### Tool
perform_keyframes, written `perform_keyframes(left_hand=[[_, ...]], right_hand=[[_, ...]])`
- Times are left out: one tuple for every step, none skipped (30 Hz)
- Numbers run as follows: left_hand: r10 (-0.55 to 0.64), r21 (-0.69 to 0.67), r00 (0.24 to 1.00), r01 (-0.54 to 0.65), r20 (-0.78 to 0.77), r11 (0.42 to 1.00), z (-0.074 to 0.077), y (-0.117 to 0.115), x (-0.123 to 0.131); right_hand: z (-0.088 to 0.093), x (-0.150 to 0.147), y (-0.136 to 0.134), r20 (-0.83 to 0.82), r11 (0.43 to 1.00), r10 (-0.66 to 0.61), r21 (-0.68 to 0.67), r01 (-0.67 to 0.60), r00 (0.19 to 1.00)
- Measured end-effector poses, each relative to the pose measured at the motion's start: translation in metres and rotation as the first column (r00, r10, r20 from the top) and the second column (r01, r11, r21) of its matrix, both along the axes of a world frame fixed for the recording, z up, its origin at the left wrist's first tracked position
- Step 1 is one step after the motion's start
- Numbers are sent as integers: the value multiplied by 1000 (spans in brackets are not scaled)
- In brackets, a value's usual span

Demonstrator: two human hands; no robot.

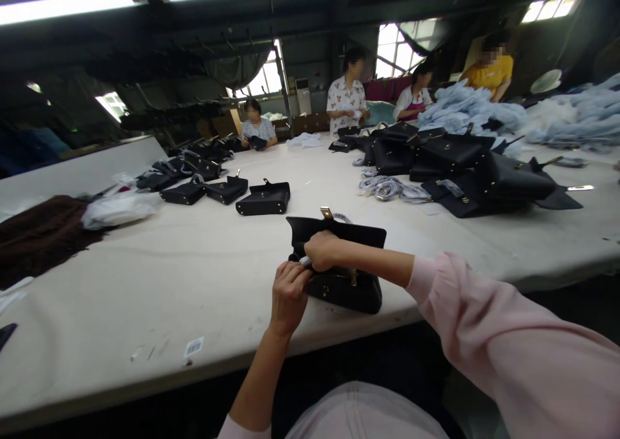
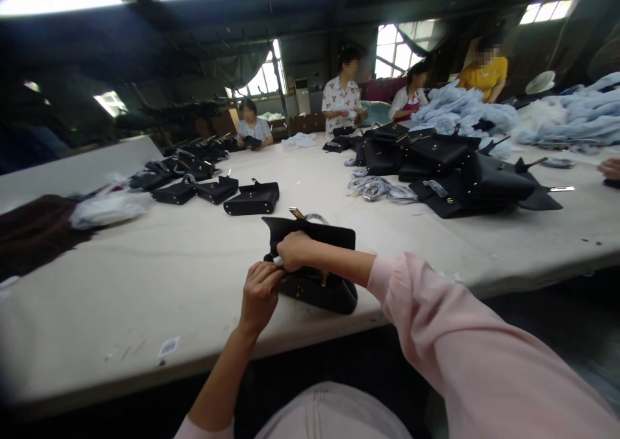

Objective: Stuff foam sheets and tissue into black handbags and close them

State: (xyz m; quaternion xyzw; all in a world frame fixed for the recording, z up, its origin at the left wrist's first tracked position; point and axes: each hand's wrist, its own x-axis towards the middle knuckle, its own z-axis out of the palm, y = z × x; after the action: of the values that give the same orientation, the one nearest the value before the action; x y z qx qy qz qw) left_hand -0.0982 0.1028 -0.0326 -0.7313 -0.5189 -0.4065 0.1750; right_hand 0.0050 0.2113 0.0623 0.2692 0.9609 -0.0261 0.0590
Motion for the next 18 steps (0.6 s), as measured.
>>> perform_keyframes(left_hand=[[-2,16,1000,2,4,1000,-3,-1,0],[-4,34,1000,3,8,999,-5,-3,0],[-6,51,1000,5,11,999,-8,-4,0],[-7,63,1000,6,11,998,-10,-5,0],[-7,71,1000,6,7,997,-11,-6,0],[-8,77,1000,8,2,997,-12,-7,0],[-10,78,1000,10,-4,997,-11,-8,1],[-9,78,1000,10,-9,997,-10,-10,2],[-6,72,1000,6,-11,997,-8,-11,3],[4,58,1000,-4,-7,998,-6,-12,4],[16,31,1000,-16,2,999,-3,-13,4],[28,-8,999,-28,15,1000,0,-14,4],[36,-57,999,-34,32,998,2,-15,2],[38,-106,998,-32,53,994,4,-16,1],[36,-150,996,-24,76,988,6,-17,-1],[31,-181,995,-14,95,983,7,-18,-3],[28,-200,994,-6,108,980,7,-20,-4],[28,-212,993,-3,113,977,8,-21,-5]], right_hand=[[-3,1,-1,-20,1000,-9,-13,9,1000],[-6,4,-3,-38,1000,-16,-23,15,999],[-9,7,-5,-56,999,-24,-40,22,998],[-12,11,-7,-76,997,-36,-69,30,996],[-16,14,-9,-90,993,-49,-107,39,995],[-19,16,-12,-94,988,-59,-150,45,994],[-23,17,-14,-87,980,-64,-194,46,994],[-25,16,-15,-71,972,-63,-231,45,995],[-28,14,-15,-50,966,-53,-255,39,997],[-29,11,-14,-29,964,-35,-266,26,999],[-30,8,-11,-13,961,-15,-277,11,1000],[-30,6,-8,0,957,2,-290,-2,1000],[-29,5,-5,13,953,19,-304,-14,1000],[-28,5,-1,22,945,39,-325,-29,999],[-26,8,2,21,933,61,-358,-50,998],[-22,14,4,4,917,81,-391,-73,997],[-18,21,6,-29,903,88,-420,-92,996],[-14,30,6,-75,894,74,-436,-100,994]])
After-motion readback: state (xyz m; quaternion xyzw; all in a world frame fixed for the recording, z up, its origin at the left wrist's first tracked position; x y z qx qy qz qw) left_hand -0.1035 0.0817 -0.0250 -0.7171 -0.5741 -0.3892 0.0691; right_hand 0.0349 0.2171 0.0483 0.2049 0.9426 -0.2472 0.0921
